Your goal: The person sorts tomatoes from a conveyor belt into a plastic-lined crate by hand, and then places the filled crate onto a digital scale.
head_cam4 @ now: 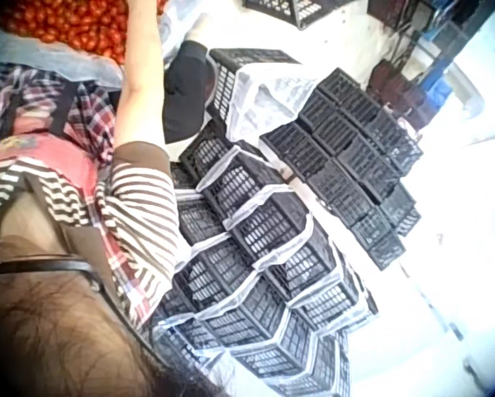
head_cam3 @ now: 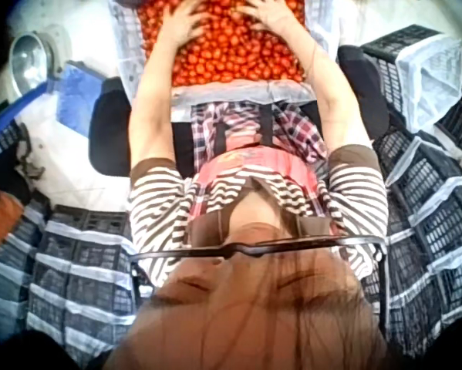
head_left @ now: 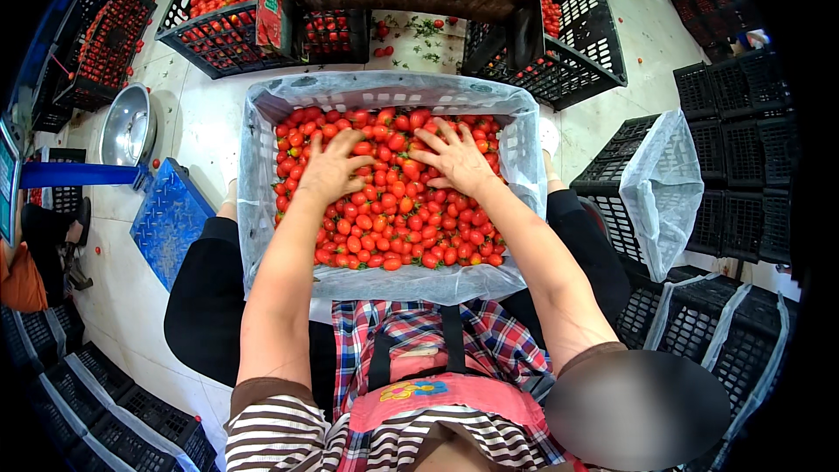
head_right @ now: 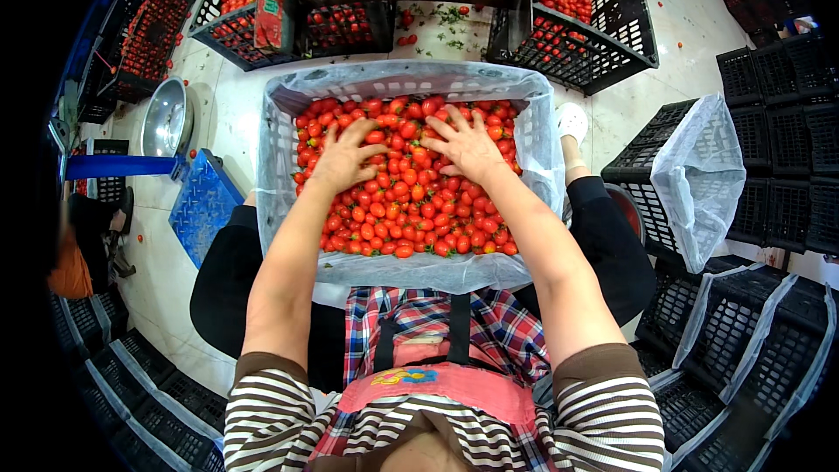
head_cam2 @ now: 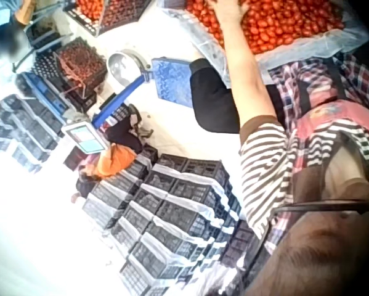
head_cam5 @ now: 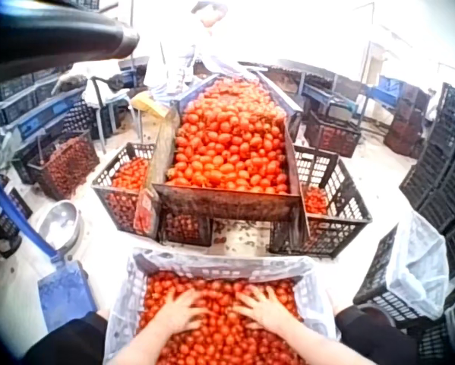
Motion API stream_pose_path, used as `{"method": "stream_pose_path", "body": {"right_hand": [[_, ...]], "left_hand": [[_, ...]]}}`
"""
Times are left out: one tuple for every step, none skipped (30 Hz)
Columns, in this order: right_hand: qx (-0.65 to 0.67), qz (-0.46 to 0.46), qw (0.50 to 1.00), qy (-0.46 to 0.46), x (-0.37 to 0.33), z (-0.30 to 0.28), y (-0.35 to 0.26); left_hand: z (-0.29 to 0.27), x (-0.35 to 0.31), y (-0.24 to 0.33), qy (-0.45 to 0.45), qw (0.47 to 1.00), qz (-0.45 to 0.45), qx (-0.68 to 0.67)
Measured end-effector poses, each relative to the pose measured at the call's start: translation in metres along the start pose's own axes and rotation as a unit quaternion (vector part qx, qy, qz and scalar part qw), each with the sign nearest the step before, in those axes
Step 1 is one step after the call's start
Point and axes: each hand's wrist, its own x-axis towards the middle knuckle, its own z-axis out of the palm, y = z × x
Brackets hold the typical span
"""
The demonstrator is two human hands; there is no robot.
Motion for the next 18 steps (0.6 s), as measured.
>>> {"method": "stream_pose_path", "body": {"right_hand": [[0.010,0.014,1.000,0.009,0.001,-0.005,0.000],[0.018,0.036,0.999,0.012,-0.004,-0.004,0.006],[0.025,0.065,0.997,0.023,-0.013,-0.002,0.010],[0.028,0.091,0.995,0.037,-0.022,-0.003,0.015],[-0.025,0.096,0.995,0.023,-0.034,-0.005,0.015],[-0.028,0.096,0.995,0.025,-0.045,-0.005,0.012],[-0.035,0.109,0.993,0.022,-0.055,-0.007,0.005],[-0.044,0.119,0.992,0.020,-0.065,-0.008,-0.001],[-0.050,0.105,0.993,0.029,-0.076,0.001,-0.003],[-0.050,0.105,0.993,0.033,-0.082,-0.001,-0.010],[-0.065,0.107,0.992,0.029,-0.090,-0.003,-0.017],[-0.084,0.112,0.990,0.026,-0.101,-0.007,-0.021],[0.008,0.120,0.993,0.000,-0.097,-0.018,-0.038],[0.010,0.120,0.991,-0.050,-0.099,-0.019,-0.053],[0.021,0.104,0.992,-0.062,-0.101,-0.019,-0.070],[0.030,0.091,0.992,-0.077,-0.105,-0.019,-0.085],[0.090,0.115,0.983,-0.108,-0.107,-0.020,-0.095],[0.149,0.135,0.970,-0.137,-0.109,-0.023,-0.102]], "left_hand": [[0.004,-0.011,-0.011,0.032,0.999,-0.032,0.010],[0.005,-0.023,-0.020,0.017,0.996,-0.085,0.003],[0.007,-0.038,-0.027,0.034,0.996,-0.085,0.010],[0.007,-0.050,-0.032,0.056,0.994,-0.087,0.019],[0.004,-0.059,-0.033,0.060,0.994,-0.086,0.020],[0.002,-0.067,-0.032,0.013,0.994,-0.112,0.000],[-0.002,-0.074,-0.031,-0.035,0.990,-0.138,-0.019],[-0.004,-0.079,-0.029,-0.029,0.989,-0.141,-0.017],[-0.006,-0.084,-0.026,-0.067,0.981,-0.184,0.002],[-0.009,-0.087,-0.021,-0.108,0.968,-0.224,0.022],[-0.017,-0.087,-0.006,-0.048,0.975,-0.210,0.048],[-0.037,-0.079,0.023,-0.014,0.978,-0.165,0.129],[-0.018,-0.084,0.021,0.070,0.986,-0.108,0.106],[-0.019,-0.082,0.044,0.046,0.997,-0.068,0.009],[-0.006,-0.082,0.059,0.019,0.986,-0.051,-0.156],[0.006,-0.077,0.076,-0.057,0.987,-0.077,-0.125],[0.018,-0.075,0.084,-0.106,0.991,-0.067,-0.040],[0.037,-0.079,0.080,-0.077,0.994,-0.067,-0.049]]}}
